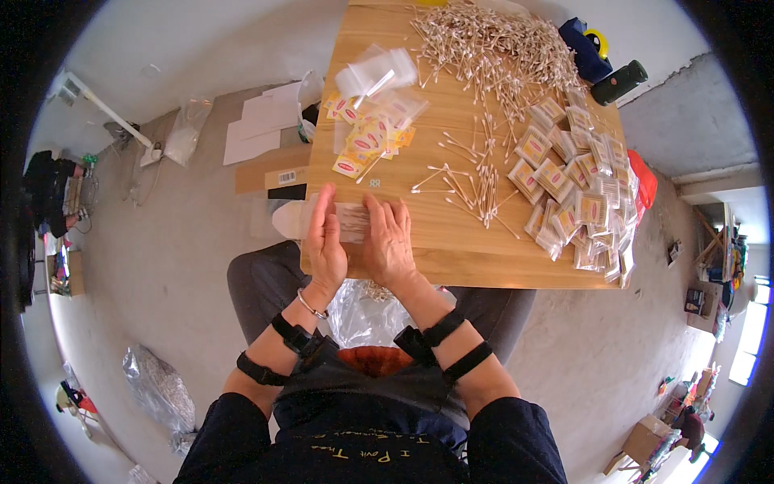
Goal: Gathering loose cotton swabs from a pile and placing them into small clear plastic bags for packaging.
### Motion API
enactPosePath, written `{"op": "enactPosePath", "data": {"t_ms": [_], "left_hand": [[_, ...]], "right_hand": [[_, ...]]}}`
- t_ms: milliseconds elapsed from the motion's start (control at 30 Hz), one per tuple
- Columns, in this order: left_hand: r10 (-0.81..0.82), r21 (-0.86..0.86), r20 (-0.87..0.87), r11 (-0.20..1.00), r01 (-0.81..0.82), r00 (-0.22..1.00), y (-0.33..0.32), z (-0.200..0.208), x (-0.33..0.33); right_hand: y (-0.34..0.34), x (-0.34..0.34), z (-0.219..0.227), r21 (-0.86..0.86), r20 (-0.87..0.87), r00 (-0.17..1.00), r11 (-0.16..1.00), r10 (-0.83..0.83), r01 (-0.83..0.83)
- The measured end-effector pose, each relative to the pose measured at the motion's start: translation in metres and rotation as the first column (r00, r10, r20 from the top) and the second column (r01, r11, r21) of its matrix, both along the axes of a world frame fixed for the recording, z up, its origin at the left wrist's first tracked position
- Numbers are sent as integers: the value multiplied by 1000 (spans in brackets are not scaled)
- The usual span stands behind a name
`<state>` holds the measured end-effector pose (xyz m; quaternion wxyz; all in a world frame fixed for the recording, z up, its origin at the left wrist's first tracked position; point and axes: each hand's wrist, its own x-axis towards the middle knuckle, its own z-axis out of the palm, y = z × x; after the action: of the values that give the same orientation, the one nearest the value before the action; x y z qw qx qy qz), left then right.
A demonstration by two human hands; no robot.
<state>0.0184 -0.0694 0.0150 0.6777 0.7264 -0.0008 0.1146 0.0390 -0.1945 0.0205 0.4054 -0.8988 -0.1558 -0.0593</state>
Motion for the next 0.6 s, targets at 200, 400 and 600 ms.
{"op": "enactPosePath", "data": {"t_ms": [200, 400, 600], "left_hand": [[23, -26, 4, 999, -23, 1000, 2, -2, 6], [3, -26, -29, 1000, -4, 1000, -8, 5, 5], [16, -239, -53, 971, -29, 998, -4, -8, 6]], "right_hand": [[-6, -1, -2, 130, 25, 993, 985, -119, 115], [-2, 2, -1, 484, -177, 980, 859, -90, 166], [-1, 1, -6, 508, -82, 990, 850, -116, 141]]}}
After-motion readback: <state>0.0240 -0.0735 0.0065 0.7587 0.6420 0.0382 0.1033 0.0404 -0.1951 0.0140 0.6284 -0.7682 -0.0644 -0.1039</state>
